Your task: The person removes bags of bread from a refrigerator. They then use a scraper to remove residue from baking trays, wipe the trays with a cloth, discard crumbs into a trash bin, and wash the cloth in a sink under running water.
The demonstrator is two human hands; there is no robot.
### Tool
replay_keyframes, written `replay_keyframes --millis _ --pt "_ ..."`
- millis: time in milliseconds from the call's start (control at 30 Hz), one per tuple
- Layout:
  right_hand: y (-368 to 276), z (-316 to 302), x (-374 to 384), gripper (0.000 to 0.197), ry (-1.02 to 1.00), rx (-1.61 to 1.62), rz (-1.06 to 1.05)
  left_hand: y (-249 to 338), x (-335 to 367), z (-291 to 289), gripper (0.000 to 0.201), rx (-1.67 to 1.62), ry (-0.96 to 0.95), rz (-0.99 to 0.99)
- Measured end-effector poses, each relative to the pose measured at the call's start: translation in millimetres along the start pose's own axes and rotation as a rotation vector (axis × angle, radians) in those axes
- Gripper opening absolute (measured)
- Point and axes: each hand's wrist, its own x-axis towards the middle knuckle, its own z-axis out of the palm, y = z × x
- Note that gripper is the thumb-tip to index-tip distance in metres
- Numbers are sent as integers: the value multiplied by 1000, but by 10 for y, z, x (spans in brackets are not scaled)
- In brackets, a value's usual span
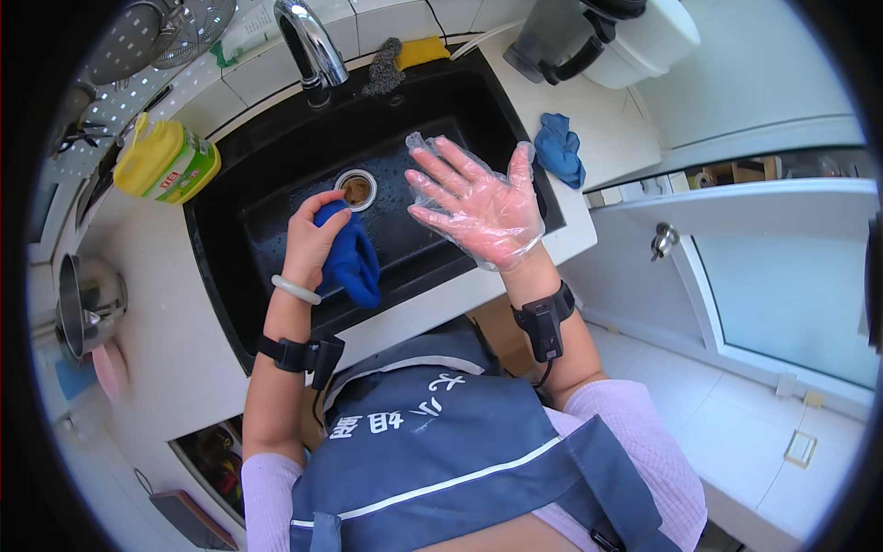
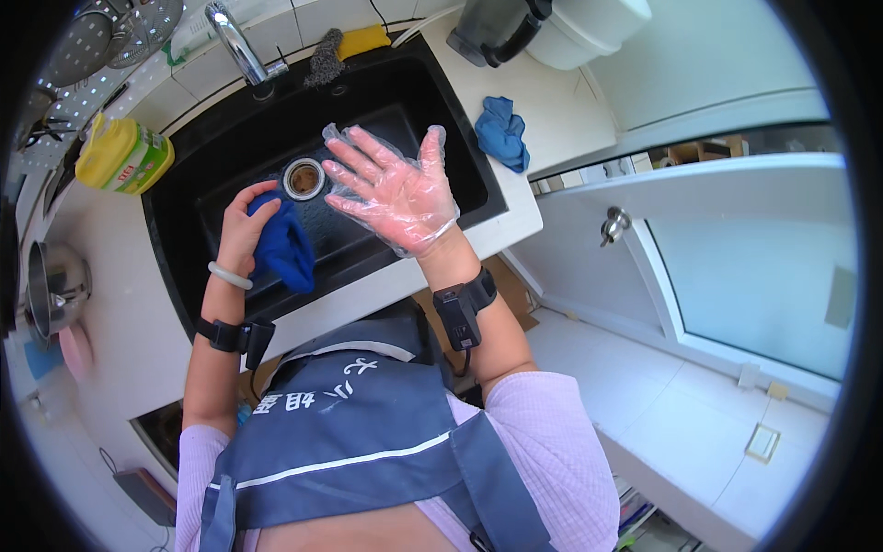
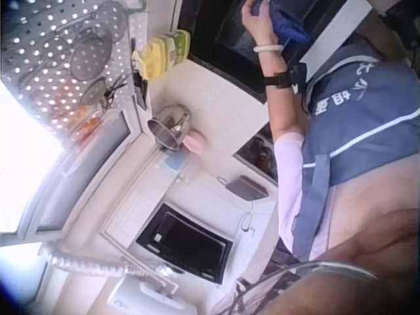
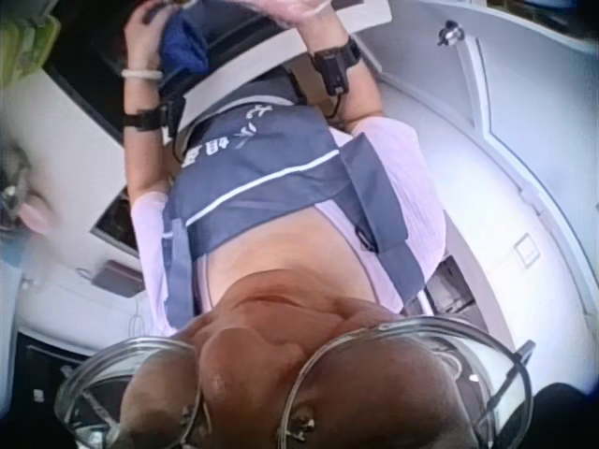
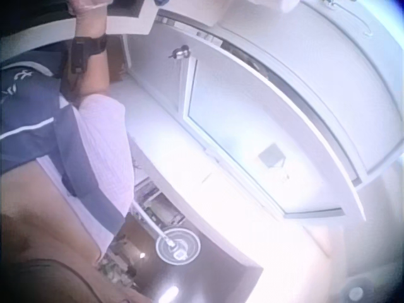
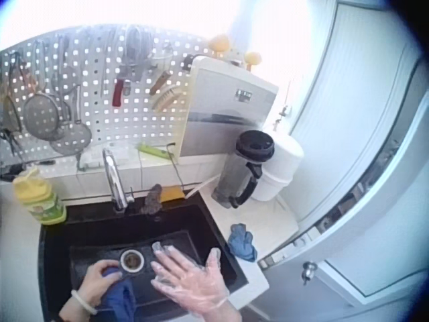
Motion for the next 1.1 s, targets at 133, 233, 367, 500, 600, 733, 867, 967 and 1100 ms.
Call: replay_keyframes --millis 133,233,367,500,600,733,867,967,1100 --pt "317 30 9 73 174 -111 -101 7 -188 91 44 -132 -211 115" --pt "653 -34 172 62 419 -299 -199 7 -442 253 64 238 -179 524" --pt "983 -60 324 43 509 -444 -321 -60 -603 218 31 351 -282 660" --pt "1210 -291 228 37 392 -553 -288 -151 -503 -11 8 369 -176 713" --pt "1328 -346 103 41 334 -968 -57 -186 -466 -116 5 545 -15 657" --pt "1247 -162 -274 41 147 -1044 -126 -475 -234 -273 6 502 183 738" --pt "1312 -267 -900 35 600 -1335 -502 -331 -340 -265 7 523 -118 830" --pt "1532 -257 -1463 13 915 -1661 -547 -377 -421 -184 9 534 -344 792" --pt "2035 -752 -2559 12 1344 -1412 -722 -434 -406 -81 16 578 -402 626"
